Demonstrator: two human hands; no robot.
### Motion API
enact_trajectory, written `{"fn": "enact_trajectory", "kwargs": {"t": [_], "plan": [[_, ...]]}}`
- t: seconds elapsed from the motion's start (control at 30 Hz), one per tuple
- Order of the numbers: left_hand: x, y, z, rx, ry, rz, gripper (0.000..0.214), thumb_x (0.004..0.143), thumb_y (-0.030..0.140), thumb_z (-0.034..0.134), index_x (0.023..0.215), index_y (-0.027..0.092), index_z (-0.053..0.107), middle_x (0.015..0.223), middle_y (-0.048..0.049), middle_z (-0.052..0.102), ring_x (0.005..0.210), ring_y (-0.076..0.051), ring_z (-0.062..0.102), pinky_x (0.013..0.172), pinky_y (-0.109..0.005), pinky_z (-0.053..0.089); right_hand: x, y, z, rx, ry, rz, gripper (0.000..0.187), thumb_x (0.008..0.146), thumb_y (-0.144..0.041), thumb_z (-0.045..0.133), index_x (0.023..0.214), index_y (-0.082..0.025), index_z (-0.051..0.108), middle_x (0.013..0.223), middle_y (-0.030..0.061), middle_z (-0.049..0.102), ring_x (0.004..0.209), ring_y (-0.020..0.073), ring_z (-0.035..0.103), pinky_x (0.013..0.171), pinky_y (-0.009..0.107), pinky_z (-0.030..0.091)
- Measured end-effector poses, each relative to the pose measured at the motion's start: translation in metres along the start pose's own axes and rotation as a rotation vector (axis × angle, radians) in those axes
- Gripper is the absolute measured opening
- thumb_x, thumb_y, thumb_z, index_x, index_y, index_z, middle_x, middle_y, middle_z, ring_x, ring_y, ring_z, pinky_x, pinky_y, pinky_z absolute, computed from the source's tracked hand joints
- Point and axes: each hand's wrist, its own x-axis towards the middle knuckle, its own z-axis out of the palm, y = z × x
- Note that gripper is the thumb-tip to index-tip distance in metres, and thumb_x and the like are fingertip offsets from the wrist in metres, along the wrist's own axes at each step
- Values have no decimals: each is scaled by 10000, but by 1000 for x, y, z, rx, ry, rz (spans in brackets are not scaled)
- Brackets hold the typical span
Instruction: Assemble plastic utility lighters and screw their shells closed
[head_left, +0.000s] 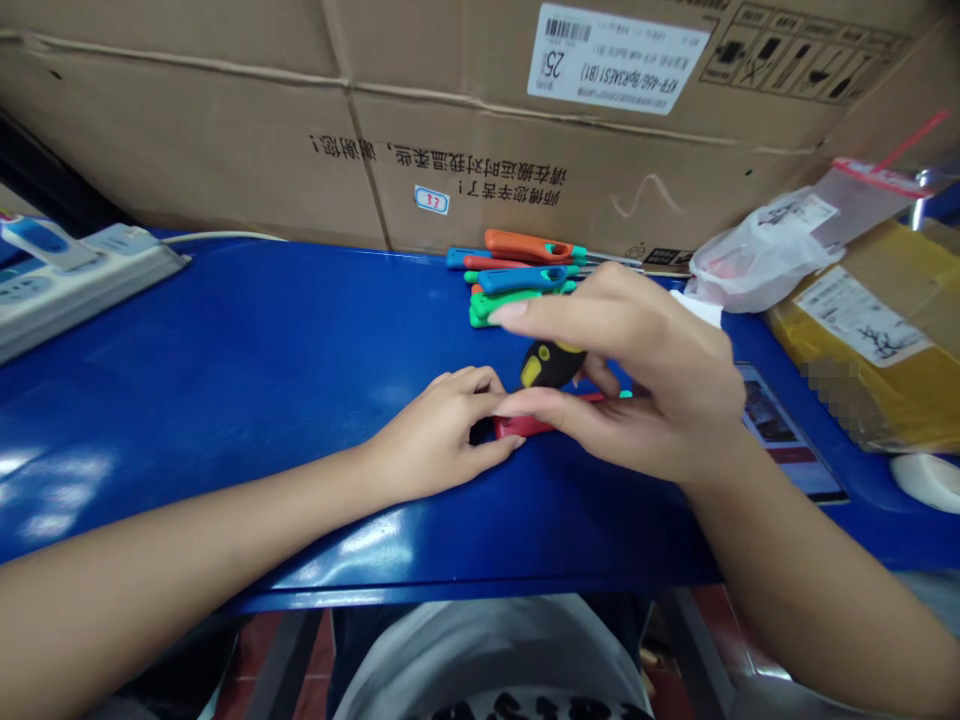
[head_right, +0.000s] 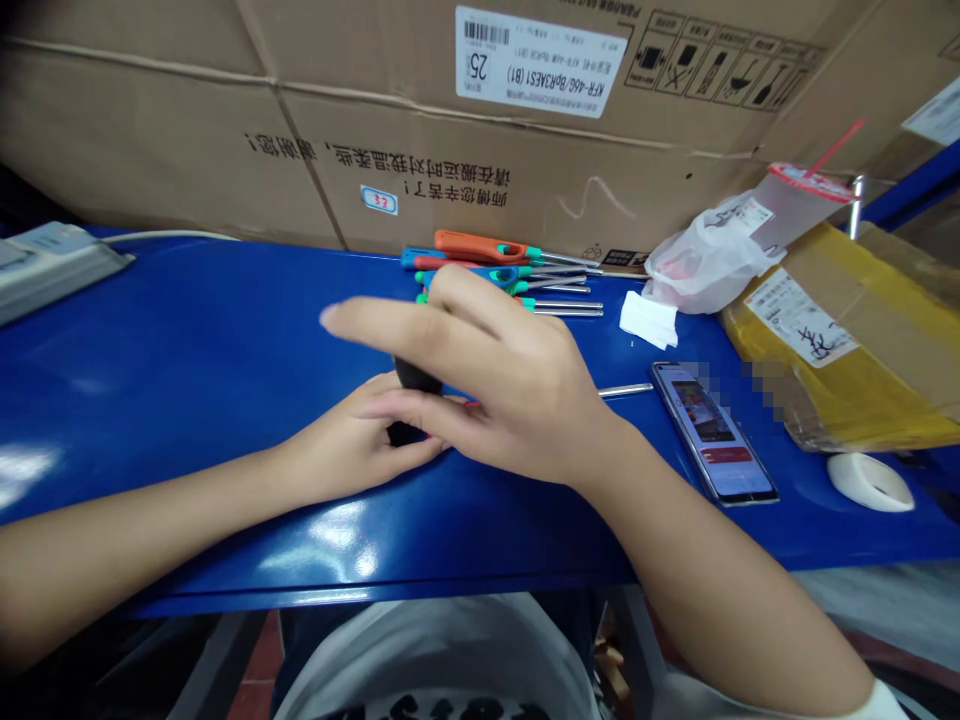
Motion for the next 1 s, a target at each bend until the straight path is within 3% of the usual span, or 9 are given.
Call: {"fn": "enact_trajectory", "kwargs": {"t": [0.07,0.2,0.4,0.47,0.53,0.6,0.8,0.9,1.0], "plan": [[0,0,0,2,7,12,99,926,263,680,968,185,726,1040,-63,681,1025,-245,649,940,-418,521,0,1,1,-44,-11,-29,288,981,-316,665,1254,-223,665,1044,59,747,895,181,714,812,332,629],[0,-3,1,36,1,39,174,961,313,651,1007,174,745,1055,-78,689,1024,-250,652,929,-419,512,-1,2,0,92,-136,37,398,1056,-213,447,1443,-238,533,1337,70,691,1151,206,692,978,414,601],[0,-3,1,21,24,27,120,933,270,678,1002,187,728,952,-41,660,888,-204,624,828,-365,519,0,4,4,28,72,-24,290,898,-305,782,1148,-223,660,956,3,730,798,149,681,798,318,625],[0,-4,2,27,31,37,129,936,276,676,1021,192,727,963,-41,664,892,-205,626,836,-371,521,1,4,2,35,23,-17,272,927,-319,746,1150,-191,656,1030,47,732,941,179,694,837,330,619],[-1,-4,2,22,23,48,141,953,298,659,1008,191,732,986,-49,678,921,-213,642,856,-383,524,1,3,-1,115,-114,33,296,1017,-278,597,1294,-177,610,1250,99,708,1184,213,658,942,366,599],[-1,-3,2,7,25,43,147,957,307,653,986,187,733,1011,-59,687,956,-224,656,875,-393,530,1,1,-3,206,-193,73,371,1042,-206,509,1411,-196,546,1370,89,673,1261,201,633,994,367,581],[1,3,1,-47,30,-37,81,892,226,694,962,189,710,1010,-59,693,1050,-258,658,952,-430,545,2,-5,3,6,3,22,291,936,-301,736,1215,-230,695,948,25,727,812,149,694,763,282,601],[1,4,1,-35,27,-36,91,911,252,682,969,187,707,1030,-69,691,1084,-271,654,981,-454,537,4,-6,-1,16,-105,22,323,1005,-299,621,1317,-222,654,1139,71,729,1014,188,706,859,314,606],[1,4,1,-35,25,-20,116,915,261,676,1002,191,709,1061,-72,693,1055,-262,663,952,-441,549,5,-6,-6,141,-227,80,382,1037,-208,524,1412,-253,583,1325,42,700,1131,179,690,1033,374,564]]}}
